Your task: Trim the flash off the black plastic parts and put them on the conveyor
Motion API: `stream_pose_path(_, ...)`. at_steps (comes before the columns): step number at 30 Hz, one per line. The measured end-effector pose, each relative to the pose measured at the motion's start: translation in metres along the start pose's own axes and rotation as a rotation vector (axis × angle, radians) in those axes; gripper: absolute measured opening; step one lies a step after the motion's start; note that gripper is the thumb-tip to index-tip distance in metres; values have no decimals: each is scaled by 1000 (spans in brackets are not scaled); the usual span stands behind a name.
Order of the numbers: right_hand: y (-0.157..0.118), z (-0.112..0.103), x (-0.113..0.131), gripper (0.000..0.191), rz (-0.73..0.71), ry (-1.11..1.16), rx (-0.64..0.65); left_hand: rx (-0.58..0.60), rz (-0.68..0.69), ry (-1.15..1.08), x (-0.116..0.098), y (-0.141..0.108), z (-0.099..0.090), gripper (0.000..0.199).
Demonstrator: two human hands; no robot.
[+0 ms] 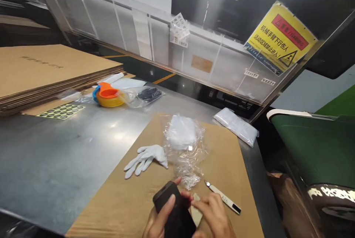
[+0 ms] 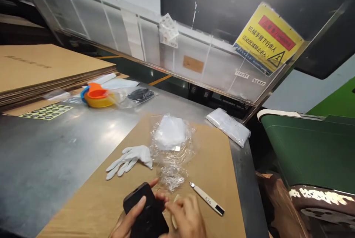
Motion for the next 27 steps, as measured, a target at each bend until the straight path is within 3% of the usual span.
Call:
stream_pose_path(3, -17, 34, -7, 44, 132, -122, -18, -7, 119, 213, -24, -9, -26, 49)
stream_pose_path(6, -31, 50, -11, 35, 253, -212, 16, 149, 188, 406, -33, -15, -47, 40)
stream_pose_path(8, -35, 45, -4, 32, 280, -138, 34, 265, 189, 509, -34, -19, -58, 36)
stream_pose_path(11, -31, 20, 23, 39, 260, 62, 57, 382, 270, 759, -36, -24, -65, 32)
stream_pose_path(14, -22, -3, 66, 48, 89, 206, 24, 500, 388, 957, -42, -31, -61, 29)
stream_pose_path(17, -18, -7, 101, 53, -57, 182, -27, 628, 405, 952, -48, -39, -56, 22)
stream_pose_path(22, -22, 0, 112, 69, -127, 122, -5, 712, 401, 1073, -51, -48, -63, 21)
stream_pose_path(27, -23, -1, 118, 62, -79, 154, 60, 715, 454, 1073, -50, -53, -70, 14)
Point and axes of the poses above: each hand's wrist, its own y-axis towards the middle knuckle, its own z-axis out of the palm, x = y × z, the point moved 3 cm from there along y, towards the middle knuckle, and after that the axes turned 10 degrees about -y, right-handed, at the moved point
